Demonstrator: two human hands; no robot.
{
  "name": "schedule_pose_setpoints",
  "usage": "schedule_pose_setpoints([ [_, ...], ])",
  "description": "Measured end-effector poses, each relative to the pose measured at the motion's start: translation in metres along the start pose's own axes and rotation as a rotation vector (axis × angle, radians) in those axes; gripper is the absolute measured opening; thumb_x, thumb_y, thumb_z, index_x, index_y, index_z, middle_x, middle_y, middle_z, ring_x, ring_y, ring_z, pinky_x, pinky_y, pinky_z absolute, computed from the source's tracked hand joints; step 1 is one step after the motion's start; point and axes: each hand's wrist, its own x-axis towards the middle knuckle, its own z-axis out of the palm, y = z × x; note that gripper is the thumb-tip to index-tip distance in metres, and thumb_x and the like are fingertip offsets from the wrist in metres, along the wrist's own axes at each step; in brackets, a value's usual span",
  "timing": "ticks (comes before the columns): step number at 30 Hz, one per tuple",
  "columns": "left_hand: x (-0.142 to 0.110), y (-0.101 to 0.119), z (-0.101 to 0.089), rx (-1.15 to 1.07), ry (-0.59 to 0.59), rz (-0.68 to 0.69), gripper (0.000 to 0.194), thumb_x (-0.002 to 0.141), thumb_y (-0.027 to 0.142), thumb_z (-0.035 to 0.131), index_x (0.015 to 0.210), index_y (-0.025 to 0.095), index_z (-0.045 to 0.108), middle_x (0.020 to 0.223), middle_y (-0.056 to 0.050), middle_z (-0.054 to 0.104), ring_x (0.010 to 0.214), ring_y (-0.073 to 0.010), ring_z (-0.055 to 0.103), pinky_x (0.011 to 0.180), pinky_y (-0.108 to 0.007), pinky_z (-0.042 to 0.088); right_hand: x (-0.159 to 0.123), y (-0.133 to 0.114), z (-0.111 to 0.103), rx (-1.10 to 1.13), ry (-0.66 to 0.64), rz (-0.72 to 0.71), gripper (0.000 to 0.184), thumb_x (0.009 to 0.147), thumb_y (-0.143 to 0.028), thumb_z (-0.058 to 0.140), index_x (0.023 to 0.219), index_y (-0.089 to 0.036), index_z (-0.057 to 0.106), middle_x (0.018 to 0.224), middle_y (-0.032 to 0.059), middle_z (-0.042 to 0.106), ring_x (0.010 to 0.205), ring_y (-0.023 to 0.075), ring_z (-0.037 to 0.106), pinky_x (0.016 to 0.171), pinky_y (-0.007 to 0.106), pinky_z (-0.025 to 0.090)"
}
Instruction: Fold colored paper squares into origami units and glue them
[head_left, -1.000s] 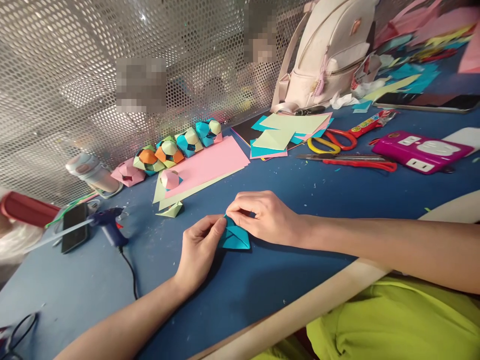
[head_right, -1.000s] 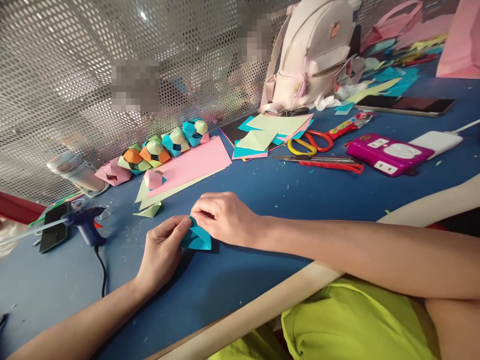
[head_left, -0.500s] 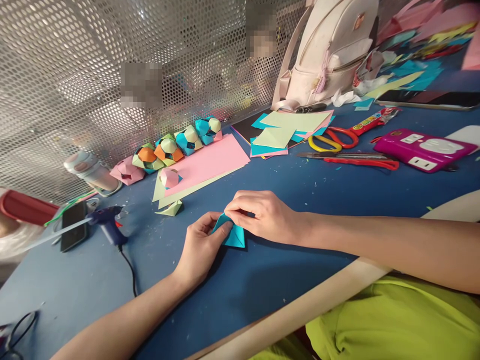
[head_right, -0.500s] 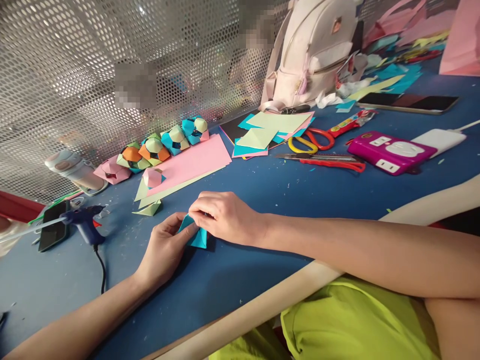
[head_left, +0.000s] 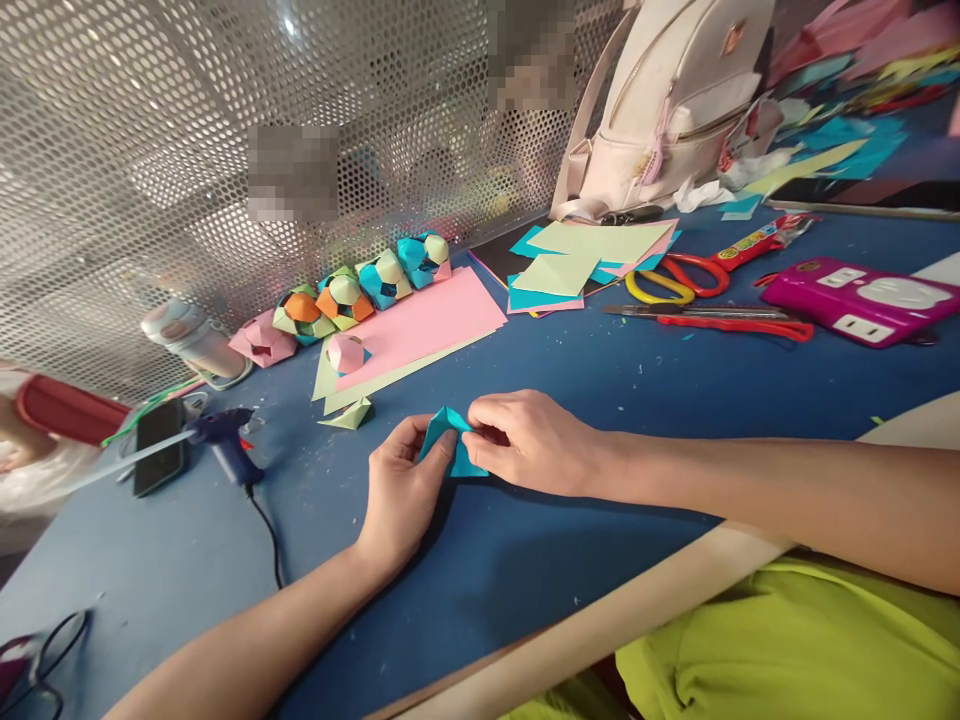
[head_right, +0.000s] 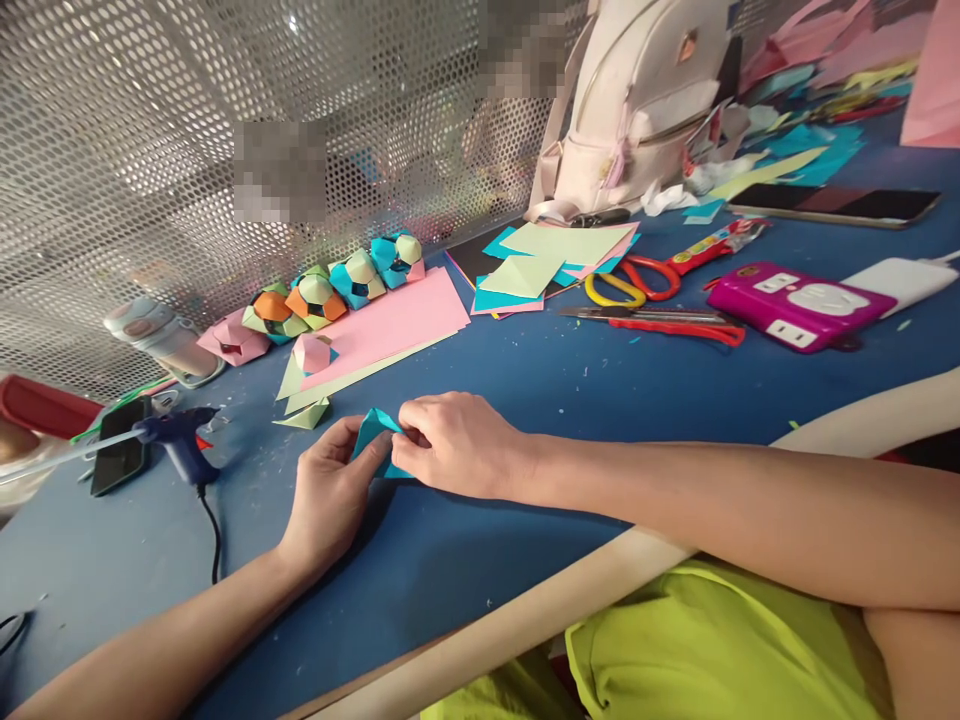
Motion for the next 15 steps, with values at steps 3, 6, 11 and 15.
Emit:
schedule_pose_setpoints([
  [3, 0.000, 0.000, 0.001, 0.014, -0.008, 0.021, 0.016, 0.078, 0.033, 0.066, 0.085, 0.018, 0.067, 0.078, 0.001, 0.069, 0.072, -0.0125, 0.059, 0.065, -0.020, 0.045, 0.000, 0.001, 0.001, -0.029, 0.028, -0.015, 0.028, 0.080, -0.016, 0.051, 0.059, -0.019, 0.032, 0.060, -0.0046, 0.038, 0.054, 0.0088, 0.025, 0.053, 0.025, 0.020],
  [6, 0.000, 0.000, 0.002, 0.011, -0.043, 0.025, 0.017, 0.077, 0.033, 0.066, 0.083, 0.017, 0.067, 0.077, 0.000, 0.069, 0.072, -0.0131, 0.059, 0.065, -0.021, 0.046, 0.000, 0.006, 0.003, -0.023, 0.094, -0.079, 0.016, 0.083, -0.019, 0.053, 0.069, -0.019, 0.046, 0.069, -0.0024, 0.048, 0.057, 0.0089, 0.035, 0.054, 0.024, 0.025],
  [11, -0.001, 0.002, 0.002, 0.035, -0.083, 0.025, 0.017, 0.078, 0.033, 0.064, 0.080, 0.017, 0.066, 0.073, 0.001, 0.067, 0.067, -0.0122, 0.056, 0.062, -0.021, 0.044, 0.001, 0.012, 0.006, -0.017, 0.176, -0.176, 0.017, 0.083, -0.011, 0.051, 0.067, -0.018, 0.048, 0.063, -0.0031, 0.049, 0.054, 0.0084, 0.036, 0.053, 0.022, 0.027],
  [15, -0.003, 0.005, 0.002, 0.064, -0.070, 0.025, 0.015, 0.078, 0.032, 0.064, 0.078, 0.017, 0.065, 0.071, 0.001, 0.066, 0.066, -0.0122, 0.056, 0.061, -0.020, 0.044, 0.002, 0.011, 0.004, 0.015, 0.187, -0.212, 0.015, 0.084, -0.015, 0.056, 0.070, -0.017, 0.053, 0.066, -0.0016, 0.055, 0.056, 0.0089, 0.044, 0.054, 0.021, 0.032],
])
